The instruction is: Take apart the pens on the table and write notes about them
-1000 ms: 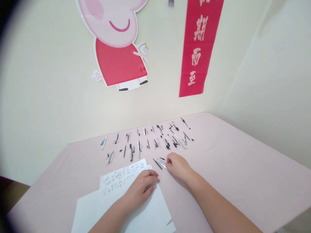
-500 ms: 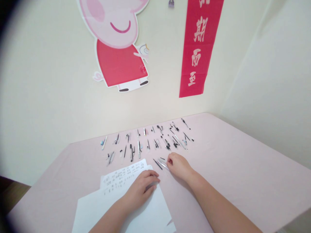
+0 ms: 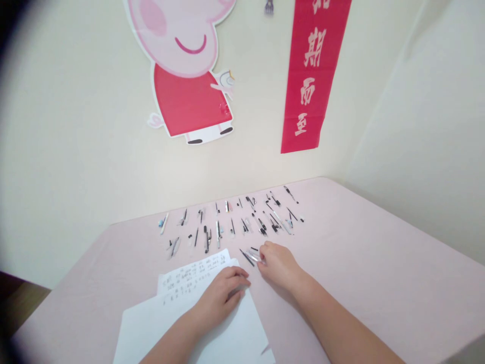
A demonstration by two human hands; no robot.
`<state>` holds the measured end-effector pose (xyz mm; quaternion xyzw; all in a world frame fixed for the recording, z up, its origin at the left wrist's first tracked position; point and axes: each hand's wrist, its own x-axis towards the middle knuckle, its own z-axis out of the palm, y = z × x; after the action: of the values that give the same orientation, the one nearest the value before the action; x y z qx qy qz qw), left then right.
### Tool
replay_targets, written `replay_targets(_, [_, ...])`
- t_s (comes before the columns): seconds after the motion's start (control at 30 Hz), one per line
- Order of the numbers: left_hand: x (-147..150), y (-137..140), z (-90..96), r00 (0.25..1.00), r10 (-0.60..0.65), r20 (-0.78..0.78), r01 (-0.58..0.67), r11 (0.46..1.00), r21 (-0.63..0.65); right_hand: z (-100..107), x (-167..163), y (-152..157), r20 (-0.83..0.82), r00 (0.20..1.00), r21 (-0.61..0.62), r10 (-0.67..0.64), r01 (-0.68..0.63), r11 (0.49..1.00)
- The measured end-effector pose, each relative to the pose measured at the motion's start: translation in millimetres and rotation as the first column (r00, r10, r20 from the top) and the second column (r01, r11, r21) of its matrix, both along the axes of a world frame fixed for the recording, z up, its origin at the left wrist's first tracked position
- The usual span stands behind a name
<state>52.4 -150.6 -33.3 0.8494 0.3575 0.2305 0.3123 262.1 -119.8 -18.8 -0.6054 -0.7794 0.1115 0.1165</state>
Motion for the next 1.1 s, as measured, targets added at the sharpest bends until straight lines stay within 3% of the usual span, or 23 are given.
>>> replay_targets(0.27, [-1.4,1.8,-6.0,0.997,0.018,0.069,-0.023,0.998,0.062,0.6,-2.6,-0.3,0.082,0.996,0.033,0.04,-0.043,0.999])
replay_targets(0.43, [-4.4,6.0,-12.4,0.987,0.11,0.118,-0.127,0.981,0.148,0.9,0.1,1.0,-0.016,0.998,0.072,0.055,-0.054,0.996])
replay_targets(0.57, [-6.3,7.2,-17.0,0.967,0.21,0.142,-0.234,0.955,0.183,3.7,-4.8,-2.1,-0.054,0.986,0.097,0.156,-0.151,0.984])
replay_targets(0.87, [-5.6,9.4,-19.6,0.965,0.237,0.11,-0.251,0.96,0.129,-0.4,-24.2,-14.0,-0.079,0.947,0.148,0.31,-0.297,0.943])
replay_targets(1.1, [-4.9,11.1,-13.4,0.953,0.294,0.069,-0.3,0.948,0.105,5.1,-15.1,-8.7,-0.286,0.913,0.112,0.293,-0.272,0.956])
